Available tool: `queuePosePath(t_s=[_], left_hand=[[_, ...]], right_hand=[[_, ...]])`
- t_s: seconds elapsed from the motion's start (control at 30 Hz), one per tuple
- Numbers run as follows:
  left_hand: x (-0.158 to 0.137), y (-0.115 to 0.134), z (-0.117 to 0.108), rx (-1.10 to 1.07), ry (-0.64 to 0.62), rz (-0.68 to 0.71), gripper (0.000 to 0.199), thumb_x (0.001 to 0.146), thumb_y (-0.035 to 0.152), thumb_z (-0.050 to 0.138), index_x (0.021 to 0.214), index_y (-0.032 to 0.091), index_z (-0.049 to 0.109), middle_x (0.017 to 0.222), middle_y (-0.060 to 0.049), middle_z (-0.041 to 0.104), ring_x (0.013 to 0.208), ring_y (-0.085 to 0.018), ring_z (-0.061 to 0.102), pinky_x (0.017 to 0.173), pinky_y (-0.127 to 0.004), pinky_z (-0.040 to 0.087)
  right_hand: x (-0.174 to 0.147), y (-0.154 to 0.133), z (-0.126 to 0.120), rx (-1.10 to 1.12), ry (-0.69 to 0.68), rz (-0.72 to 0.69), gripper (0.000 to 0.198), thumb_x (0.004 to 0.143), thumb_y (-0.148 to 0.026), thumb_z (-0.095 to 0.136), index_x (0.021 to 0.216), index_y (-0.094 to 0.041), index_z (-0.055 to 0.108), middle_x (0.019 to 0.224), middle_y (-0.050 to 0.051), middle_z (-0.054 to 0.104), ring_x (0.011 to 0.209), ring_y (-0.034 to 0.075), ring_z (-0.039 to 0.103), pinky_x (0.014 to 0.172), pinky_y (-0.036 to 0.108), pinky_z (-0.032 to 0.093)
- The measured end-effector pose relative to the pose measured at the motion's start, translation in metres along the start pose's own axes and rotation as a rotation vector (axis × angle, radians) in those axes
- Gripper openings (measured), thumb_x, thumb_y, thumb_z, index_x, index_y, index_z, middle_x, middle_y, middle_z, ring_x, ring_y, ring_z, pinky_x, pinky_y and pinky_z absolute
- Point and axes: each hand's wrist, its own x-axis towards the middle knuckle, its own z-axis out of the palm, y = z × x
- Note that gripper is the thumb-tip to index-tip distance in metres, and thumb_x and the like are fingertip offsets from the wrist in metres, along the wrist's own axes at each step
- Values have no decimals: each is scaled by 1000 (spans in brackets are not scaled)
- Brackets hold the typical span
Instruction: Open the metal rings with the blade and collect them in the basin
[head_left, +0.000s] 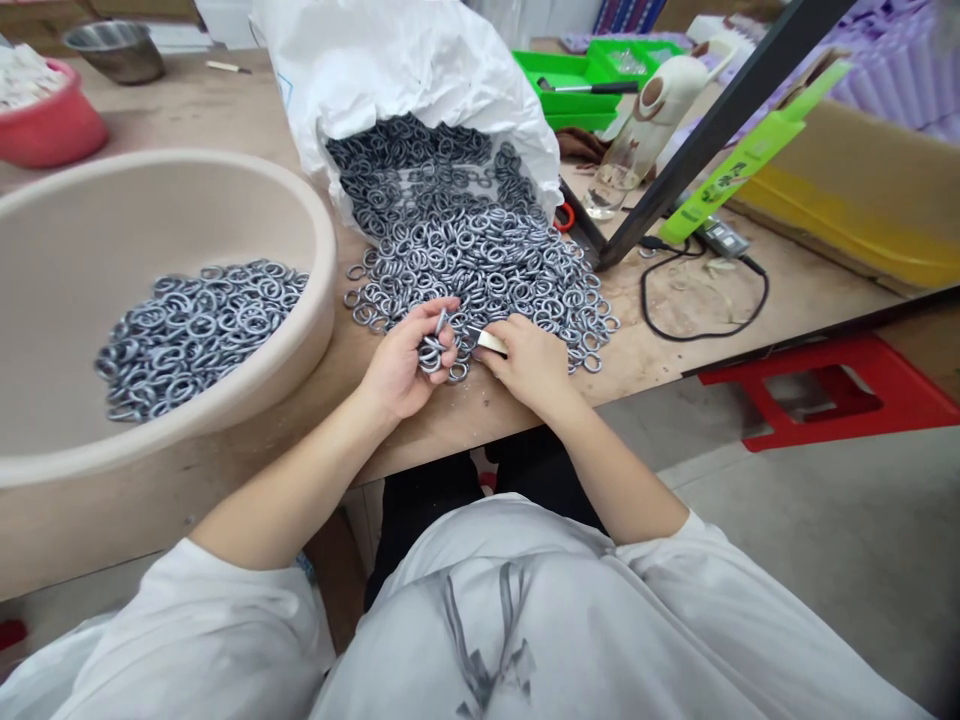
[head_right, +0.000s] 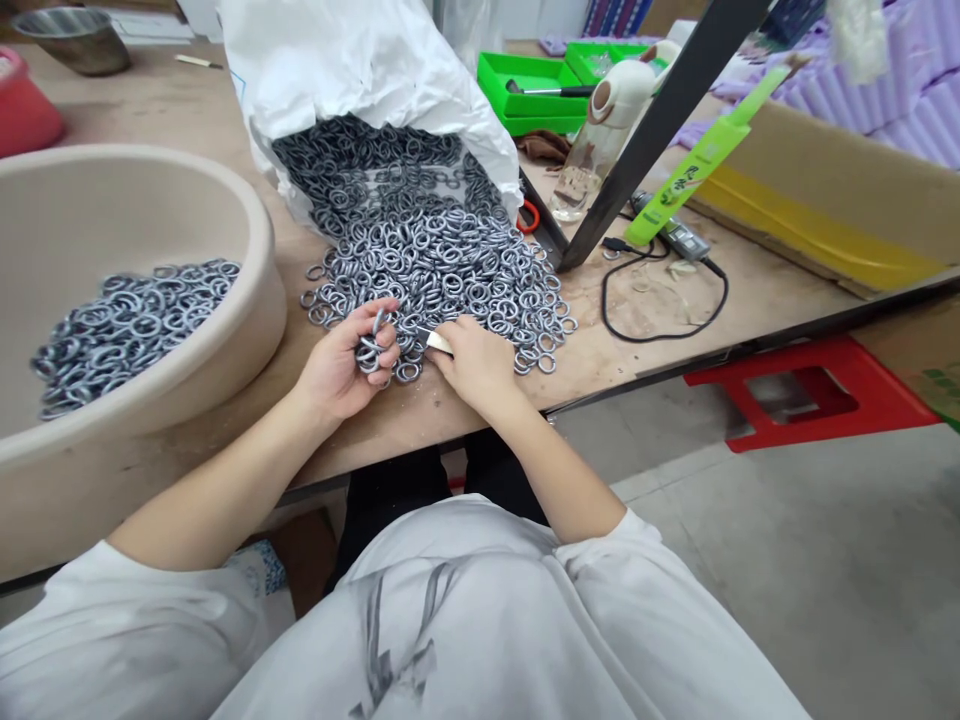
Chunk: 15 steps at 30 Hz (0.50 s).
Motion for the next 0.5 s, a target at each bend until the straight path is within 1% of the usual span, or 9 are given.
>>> queuePosePath(t_s=[0.07,0.13,0.2,0.23,0.27,0.33,0.4,0.47,0.5], left_hand=[[2,2,0,-24,63,-21,14,81,21,57,94,19,58,63,5,50,47,-7,51,33,-15,29],[3,3,0,-33,122,-62,10,82,27,57,86,18,57,61,4,51,49,-9,55,33,-15,29],[4,2,1,-19,150,-89,19,82,34,63,80,17,54,60,4,51,50,-9,57,33,-15,30],[4,1,1,-3,148,-85,23,80,36,68,78,17,53,61,4,51,50,-9,57,33,-14,29],[3,0,1,20,136,-72,28,77,37,73,77,17,52,61,5,52,49,-8,57,33,-14,29],[2,-5,0,80,90,-40,37,70,36,82,75,17,50,63,6,52,47,-6,54,32,-14,29],[0,-10,0,144,7,-50,42,64,35,87,77,16,53,64,6,52,46,-6,53,32,-14,30],[-2,-14,0,190,-87,-105,46,61,39,90,81,14,57,64,5,53,45,-6,51,32,-14,31],[-3,-15,0,205,-123,-131,48,60,41,90,83,14,59,64,5,53,45,-6,51,32,-15,32]], right_hand=[[3,0,1,27,7,3,20,92,-38,59,93,-23,72,96,6,66,75,20,58,59,32,27],[6,4,1,136,49,18,18,92,-35,60,90,-22,71,94,6,66,78,20,58,62,31,31],[9,9,-1,318,100,41,17,90,-35,62,86,-20,69,87,4,64,79,19,57,67,30,35],[9,11,-2,440,110,55,18,90,-36,62,83,-19,67,81,3,62,76,18,55,67,30,36],[9,13,-3,580,99,71,21,90,-38,61,81,-19,64,75,1,58,71,16,52,65,29,36],[6,12,-5,886,18,106,30,90,-49,60,79,-20,59,63,-3,47,57,12,41,56,27,32],[2,7,-5,1146,-78,126,39,86,-60,61,82,-21,56,59,-6,40,49,9,31,47,25,27],[-3,-2,-3,1274,-113,115,44,82,-65,63,83,-22,55,60,-7,40,47,8,28,45,24,26],[-5,-7,0,1289,-98,100,44,83,-65,63,81,-22,55,62,-6,43,48,8,31,46,24,28]])
